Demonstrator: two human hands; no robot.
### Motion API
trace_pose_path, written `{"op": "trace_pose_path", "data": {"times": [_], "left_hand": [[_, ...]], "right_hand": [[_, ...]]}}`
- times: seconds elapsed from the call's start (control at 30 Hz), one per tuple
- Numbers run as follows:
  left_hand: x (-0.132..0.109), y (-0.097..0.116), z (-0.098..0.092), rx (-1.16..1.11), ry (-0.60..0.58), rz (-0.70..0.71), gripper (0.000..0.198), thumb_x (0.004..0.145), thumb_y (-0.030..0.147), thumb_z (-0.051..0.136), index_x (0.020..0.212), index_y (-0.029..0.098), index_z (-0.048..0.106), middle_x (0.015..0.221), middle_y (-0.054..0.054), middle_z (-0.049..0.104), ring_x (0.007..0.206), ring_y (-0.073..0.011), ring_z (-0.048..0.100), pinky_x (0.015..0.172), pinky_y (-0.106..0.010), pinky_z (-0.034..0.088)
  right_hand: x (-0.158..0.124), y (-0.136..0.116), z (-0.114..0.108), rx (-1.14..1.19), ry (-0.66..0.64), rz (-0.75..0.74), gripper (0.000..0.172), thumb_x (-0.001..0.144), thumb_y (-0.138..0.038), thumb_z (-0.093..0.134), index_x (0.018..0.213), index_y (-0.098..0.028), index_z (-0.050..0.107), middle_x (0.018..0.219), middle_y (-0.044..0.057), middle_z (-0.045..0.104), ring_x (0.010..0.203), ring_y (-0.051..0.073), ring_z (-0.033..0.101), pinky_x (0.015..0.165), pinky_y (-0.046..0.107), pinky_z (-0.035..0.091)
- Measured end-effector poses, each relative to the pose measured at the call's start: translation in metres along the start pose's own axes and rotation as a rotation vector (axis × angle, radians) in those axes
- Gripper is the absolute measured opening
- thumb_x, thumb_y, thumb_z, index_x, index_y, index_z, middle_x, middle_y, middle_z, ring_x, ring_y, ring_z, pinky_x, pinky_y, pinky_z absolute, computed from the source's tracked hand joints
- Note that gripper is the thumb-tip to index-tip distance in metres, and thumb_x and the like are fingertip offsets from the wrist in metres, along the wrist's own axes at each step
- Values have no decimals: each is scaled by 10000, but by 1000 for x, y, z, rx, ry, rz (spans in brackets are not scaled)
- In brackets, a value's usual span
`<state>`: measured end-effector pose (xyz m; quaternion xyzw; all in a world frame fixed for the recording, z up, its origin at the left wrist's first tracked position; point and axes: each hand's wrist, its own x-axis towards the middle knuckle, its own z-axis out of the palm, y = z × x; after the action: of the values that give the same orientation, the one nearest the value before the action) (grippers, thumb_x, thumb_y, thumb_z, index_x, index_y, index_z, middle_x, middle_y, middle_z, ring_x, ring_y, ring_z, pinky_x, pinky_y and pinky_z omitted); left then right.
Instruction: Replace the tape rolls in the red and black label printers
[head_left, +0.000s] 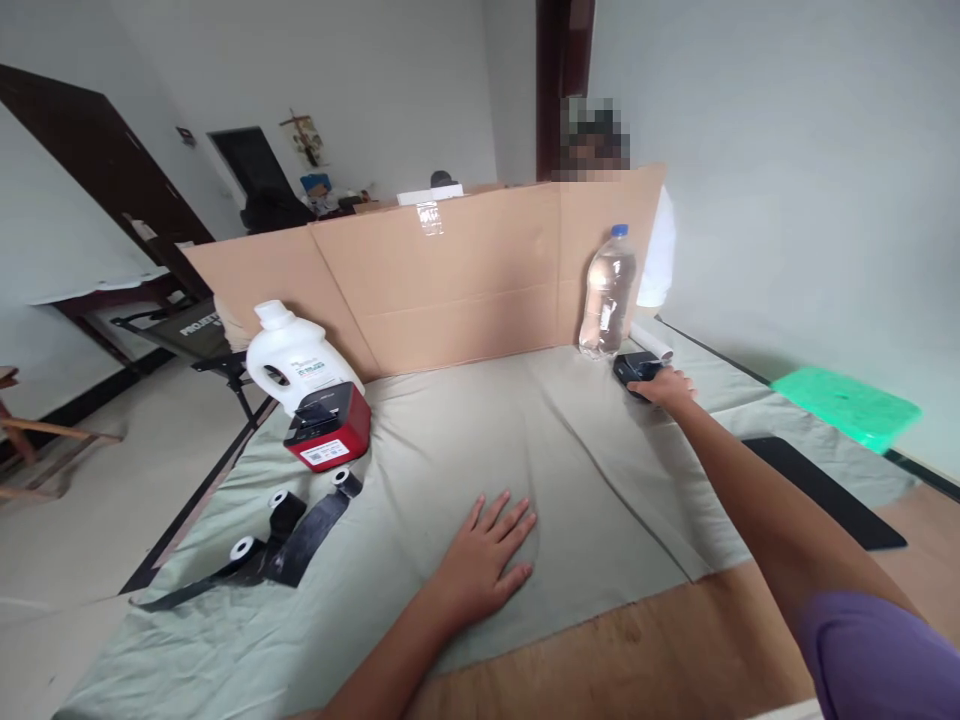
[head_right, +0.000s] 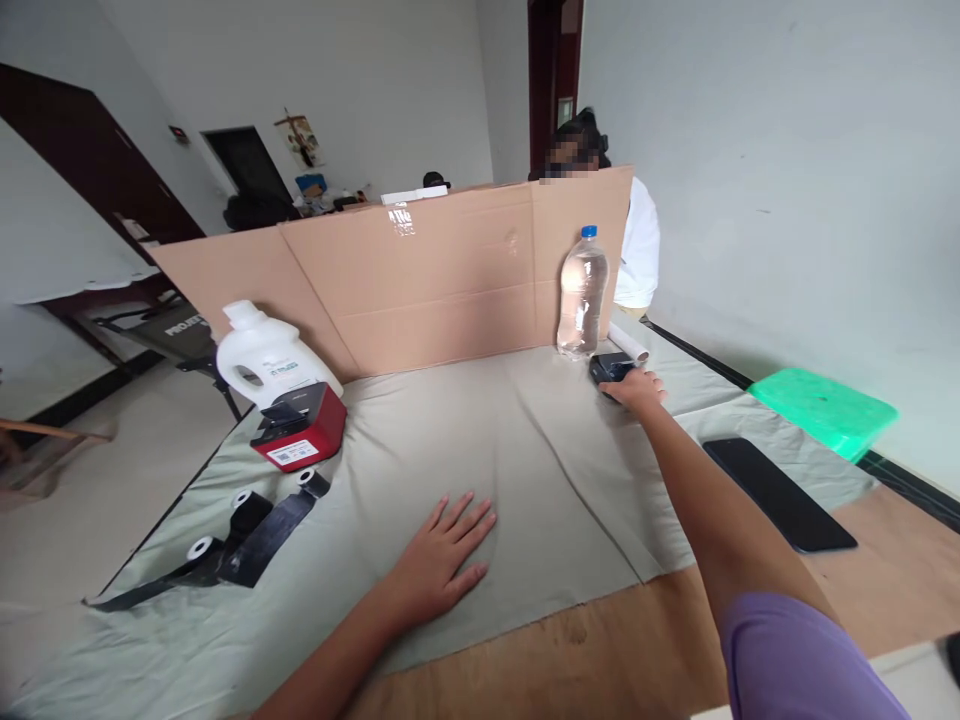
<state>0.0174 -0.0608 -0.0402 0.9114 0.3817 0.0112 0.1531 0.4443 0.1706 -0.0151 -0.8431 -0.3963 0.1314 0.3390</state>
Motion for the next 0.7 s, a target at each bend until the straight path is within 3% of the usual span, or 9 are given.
{"op": "trace_pose_path", "data": {"times": [0.1,0.17,0.27,0.33,0.47,0.57,0.7], "left_hand": [[-2,0,1,-22,24,-6,642,1026,566,321,1614,350,184,1686,17,201,1577,-275,124,1274,-574,84],[-1,0,1,-39,41,-7,639,1027,574,306,1614,351,188,1684,20,211,1577,-273,128,1274,-573,79],[-2,1,1,-69,56,-1,637,1026,580,301,1611,349,206,1680,19,231,1576,-272,130,1274,-566,62],[-2,0,2,-76,65,8,635,1023,575,316,1608,343,226,1674,12,254,1575,-272,135,1275,-558,54],[-2,-3,7,-68,107,38,632,1021,560,342,1602,329,253,1659,-6,303,1570,-275,158,1271,-558,61],[-3,-4,13,-60,155,51,634,1011,541,396,1593,312,289,1648,-21,331,1560,-295,190,1264,-572,90],[-5,-2,16,-80,206,70,630,1003,530,433,1581,308,321,1626,-30,379,1551,-301,214,1262,-574,111]], "right_hand": [[-12,-15,3,86,54,-55,631,567,-391,853,1062,-91,604,1308,411,497,1369,537,358,1068,691,258],[-40,-25,12,163,72,-168,621,563,-433,846,1041,-127,592,1238,349,557,1360,514,385,1084,689,280],[-106,-41,37,160,24,-333,701,484,-507,876,1008,-159,566,1130,268,616,1252,494,509,1041,639,392],[-158,-53,59,135,55,-430,679,504,-512,856,999,-164,546,1072,257,633,1188,488,559,991,616,446],[-243,-76,94,159,144,-489,644,477,-482,865,943,-221,504,1040,220,661,1107,454,607,952,572,472],[-277,-87,103,86,135,-488,642,497,-492,858,955,-212,506,1045,236,658,1078,447,611,930,562,465],[-297,-93,103,-97,92,-471,637,569,-512,814,1018,-159,529,1051,260,639,1045,435,608,899,538,459]]}}
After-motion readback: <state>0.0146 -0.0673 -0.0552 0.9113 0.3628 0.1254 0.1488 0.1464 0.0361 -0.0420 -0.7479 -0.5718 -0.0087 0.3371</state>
